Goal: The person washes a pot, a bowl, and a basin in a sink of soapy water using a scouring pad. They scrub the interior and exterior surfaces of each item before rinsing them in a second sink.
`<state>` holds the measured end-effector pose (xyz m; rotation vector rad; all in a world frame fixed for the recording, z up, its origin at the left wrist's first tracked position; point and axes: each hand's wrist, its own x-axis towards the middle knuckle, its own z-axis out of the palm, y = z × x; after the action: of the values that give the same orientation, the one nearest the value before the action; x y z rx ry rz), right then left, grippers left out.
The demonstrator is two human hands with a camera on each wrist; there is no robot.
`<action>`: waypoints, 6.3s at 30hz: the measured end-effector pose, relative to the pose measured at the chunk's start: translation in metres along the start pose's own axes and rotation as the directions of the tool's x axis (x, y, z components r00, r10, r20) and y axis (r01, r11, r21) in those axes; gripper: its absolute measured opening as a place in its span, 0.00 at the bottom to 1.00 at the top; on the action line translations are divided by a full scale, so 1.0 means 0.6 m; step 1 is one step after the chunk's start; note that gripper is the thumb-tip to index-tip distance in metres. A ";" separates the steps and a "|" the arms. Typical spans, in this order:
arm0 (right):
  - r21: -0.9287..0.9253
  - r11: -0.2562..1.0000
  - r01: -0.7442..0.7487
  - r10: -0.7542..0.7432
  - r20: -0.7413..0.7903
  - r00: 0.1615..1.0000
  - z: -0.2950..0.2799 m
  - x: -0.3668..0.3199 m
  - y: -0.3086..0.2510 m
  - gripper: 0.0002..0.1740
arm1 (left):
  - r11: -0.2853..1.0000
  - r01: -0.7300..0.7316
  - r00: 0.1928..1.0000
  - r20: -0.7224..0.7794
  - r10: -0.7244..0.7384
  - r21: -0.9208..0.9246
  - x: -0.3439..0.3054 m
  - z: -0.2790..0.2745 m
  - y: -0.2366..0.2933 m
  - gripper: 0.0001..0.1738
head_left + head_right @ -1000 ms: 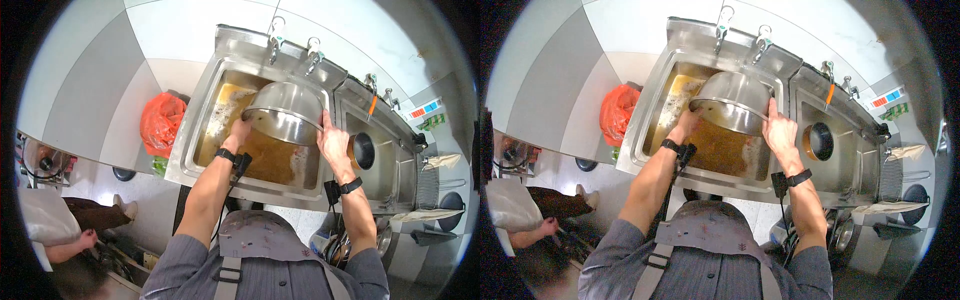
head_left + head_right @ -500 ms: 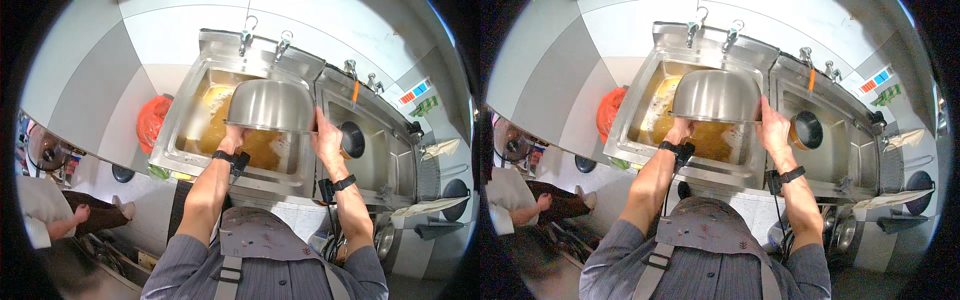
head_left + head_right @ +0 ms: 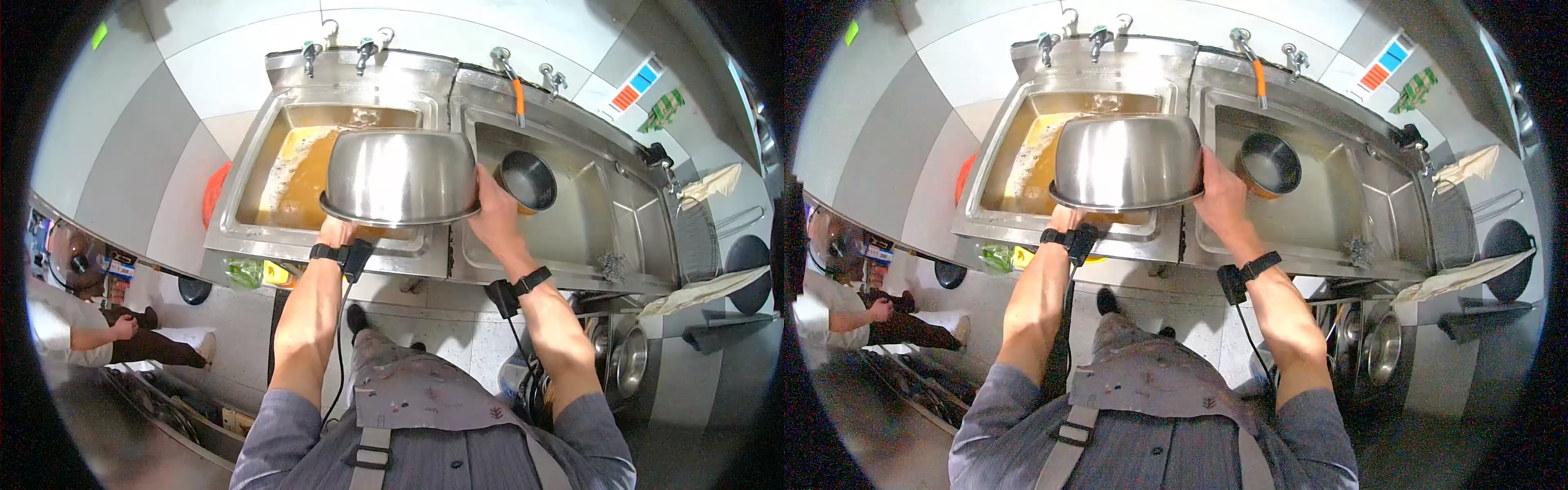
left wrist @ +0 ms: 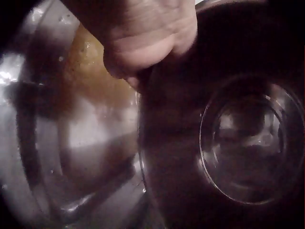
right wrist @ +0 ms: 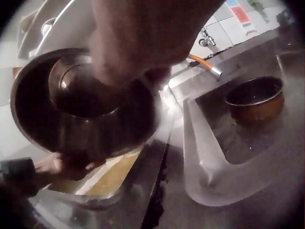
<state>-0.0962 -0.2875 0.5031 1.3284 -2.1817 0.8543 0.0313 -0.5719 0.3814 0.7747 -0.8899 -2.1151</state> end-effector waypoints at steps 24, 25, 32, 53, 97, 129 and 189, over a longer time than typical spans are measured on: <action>0.632 0.306 -0.712 0.934 -0.053 0.354 -0.199 -0.139 0.250 0.21 | 0.945 0.078 0.935 0.305 -0.180 0.319 -0.032 0.270 -0.075 0.24; 0.621 0.349 -0.702 0.925 -0.107 0.366 -0.221 -0.142 0.261 0.21 | 0.928 0.072 0.919 0.338 -0.205 0.365 -0.039 0.284 -0.093 0.21; -0.102 0.356 -0.929 0.868 -0.332 0.369 -0.298 -0.208 0.508 0.20 | 0.532 -0.449 0.682 0.660 -0.315 0.718 -0.121 0.416 -0.193 0.24; -0.300 0.311 -0.902 0.944 0.207 0.256 -0.268 -0.102 0.674 0.25 | -0.204 -0.809 0.572 0.658 -0.490 0.551 -0.121 0.494 -0.488 0.15; -0.188 0.472 -0.862 0.508 0.856 0.092 -0.084 -0.059 0.510 0.29 | -0.031 -0.758 0.590 0.665 -0.459 0.651 -0.195 0.541 -0.371 0.22; -0.551 0.831 0.074 0.030 0.178 0.984 -0.215 0.024 0.415 0.33 | 0.445 -0.329 0.860 0.458 -0.223 0.833 -0.065 0.443 -0.269 0.25; -0.109 0.990 0.094 0.020 0.752 0.659 0.371 0.173 -0.109 0.23 | 0.720 0.046 0.980 -0.169 0.100 0.692 0.016 0.059 0.099 0.44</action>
<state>-0.0952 -0.5308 0.4303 1.8773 -2.7256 0.0772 0.0216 -0.5975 0.4456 1.3081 -1.6066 -1.6018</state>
